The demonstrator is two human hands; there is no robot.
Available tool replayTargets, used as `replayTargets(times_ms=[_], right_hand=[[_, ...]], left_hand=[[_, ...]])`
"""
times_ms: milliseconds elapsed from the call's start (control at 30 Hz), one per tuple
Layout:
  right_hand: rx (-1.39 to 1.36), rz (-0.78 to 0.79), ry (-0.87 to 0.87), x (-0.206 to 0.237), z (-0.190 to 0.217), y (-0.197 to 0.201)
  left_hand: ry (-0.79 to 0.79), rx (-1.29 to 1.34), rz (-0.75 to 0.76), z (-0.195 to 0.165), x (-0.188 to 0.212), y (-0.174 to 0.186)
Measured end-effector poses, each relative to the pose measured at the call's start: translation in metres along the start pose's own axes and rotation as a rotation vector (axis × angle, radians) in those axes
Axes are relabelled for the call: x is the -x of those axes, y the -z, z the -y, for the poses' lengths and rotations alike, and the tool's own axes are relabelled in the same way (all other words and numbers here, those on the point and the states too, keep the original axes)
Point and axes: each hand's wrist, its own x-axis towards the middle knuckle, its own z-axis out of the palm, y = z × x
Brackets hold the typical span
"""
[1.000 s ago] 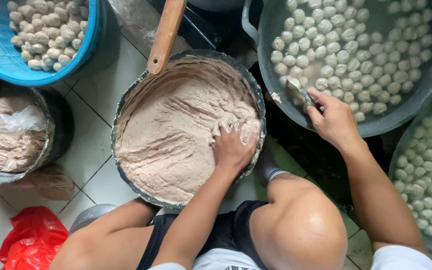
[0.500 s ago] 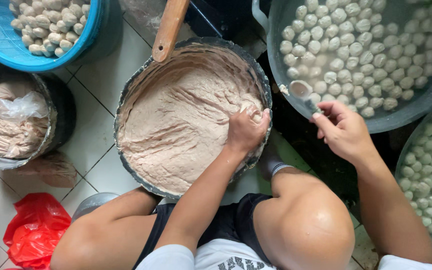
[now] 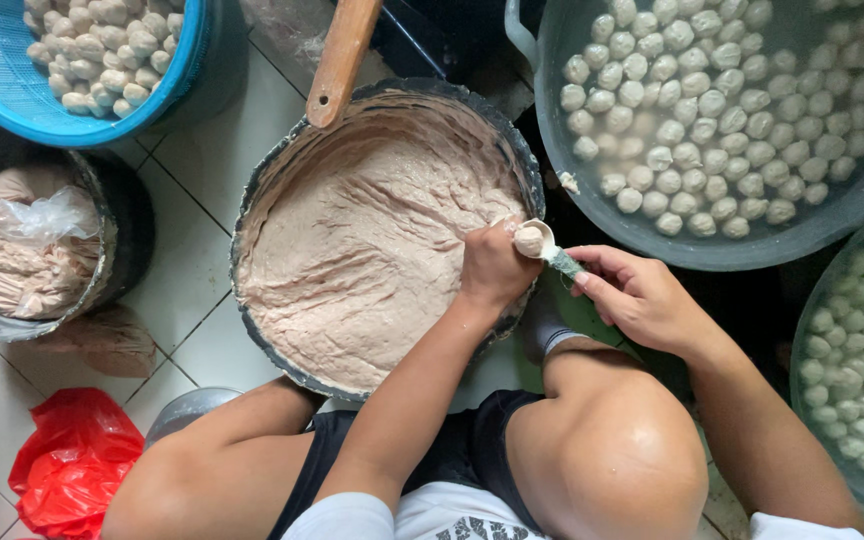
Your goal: The person scoops a thick paste from a large bowl using a small spoon and releases small portions into a basin of water to form balls. The person repeats this scooping and releasing motion continuously.
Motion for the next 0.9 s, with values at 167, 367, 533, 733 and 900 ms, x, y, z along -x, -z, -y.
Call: replayTargets(times_ms=[167, 367, 533, 733, 900], right_hand=[[-0.076, -0.104, 0.052, -0.003, 0.003, 0.011], [0.528, -0.528, 0.227, -0.006, 0.003, 0.024], [0.373, -0.453, 0.261, -0.007, -0.002, 0.027], [0.304, -0.351, 0.221, -0.009, -0.008, 0.012], [0.310, -0.325, 0.298, -0.025, -0.025, -0.005]], left_hand=[[0.116, -0.038, 0.003, -0.008, -0.002, 0.004], [0.059, 0.027, -0.035, -0.012, -0.003, 0.005], [0.120, 0.069, -0.038, -0.014, -0.003, 0.003], [0.072, -0.053, -0.029, -0.002, 0.001, 0.004], [0.119, -0.098, 0.017, 0.006, 0.011, 0.020]])
